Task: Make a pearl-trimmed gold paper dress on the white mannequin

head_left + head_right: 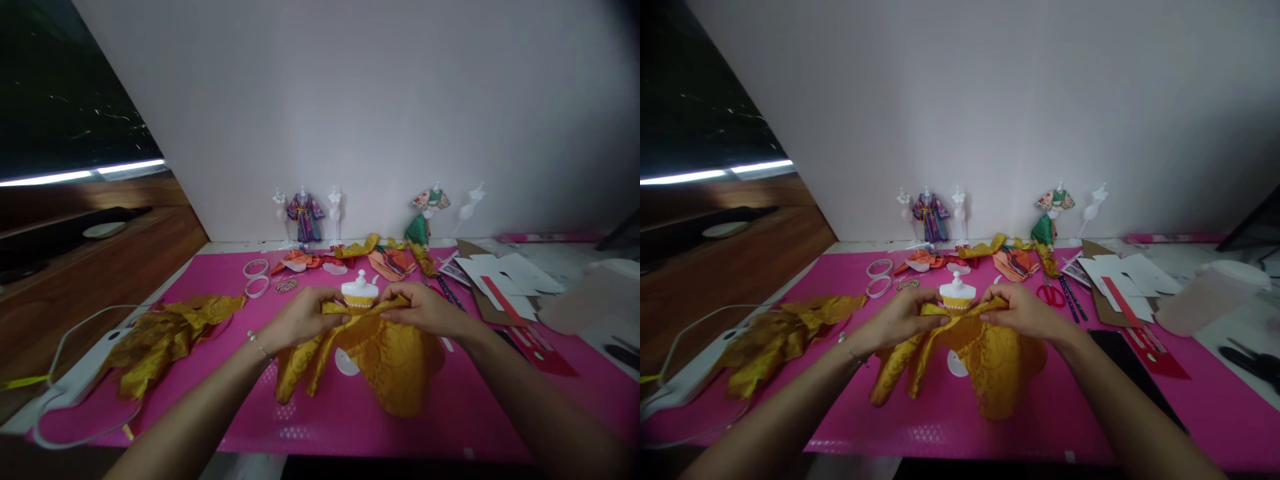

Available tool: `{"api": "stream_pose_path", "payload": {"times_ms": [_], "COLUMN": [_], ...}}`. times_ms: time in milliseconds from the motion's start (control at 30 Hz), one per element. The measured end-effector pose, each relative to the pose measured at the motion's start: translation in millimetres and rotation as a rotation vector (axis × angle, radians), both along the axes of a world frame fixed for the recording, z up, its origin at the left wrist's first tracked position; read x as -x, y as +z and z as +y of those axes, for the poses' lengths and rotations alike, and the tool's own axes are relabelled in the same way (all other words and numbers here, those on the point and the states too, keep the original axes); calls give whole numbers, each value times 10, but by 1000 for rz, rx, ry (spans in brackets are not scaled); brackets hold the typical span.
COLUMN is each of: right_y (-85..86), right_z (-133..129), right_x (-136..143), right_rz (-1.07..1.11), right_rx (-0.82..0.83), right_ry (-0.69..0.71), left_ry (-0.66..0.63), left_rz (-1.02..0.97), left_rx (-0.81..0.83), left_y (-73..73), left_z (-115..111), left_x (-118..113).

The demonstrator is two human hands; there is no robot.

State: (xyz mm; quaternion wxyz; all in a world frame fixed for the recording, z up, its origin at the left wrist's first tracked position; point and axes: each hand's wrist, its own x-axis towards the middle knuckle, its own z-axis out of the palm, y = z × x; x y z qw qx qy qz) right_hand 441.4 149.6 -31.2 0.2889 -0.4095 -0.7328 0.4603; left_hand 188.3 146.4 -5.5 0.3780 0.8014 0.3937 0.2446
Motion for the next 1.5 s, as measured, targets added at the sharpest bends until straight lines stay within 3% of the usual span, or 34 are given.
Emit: {"api": "stream_pose_path", "payload": {"times_ms": [300,633,933,1500], "right_y": [-46,-60,-38,24], "right_z": [13,17,59,156], "right_x": [-16,-37,-46,-49], "right_rz": [-5,-24,-32,3], "right_rx": [-55,-64,-33,83], "right_ry": [-29,-38,-6,117], "left_ry": [-26,-60,-54,-238], "left_rz": [-129,-140,-42,165], "left_rx": [174,163,128,71], "left_y": [-42,-93,-35,210], "left_z": [-4,29,64,207], "left_x": [-17,-9,-20,31]}}
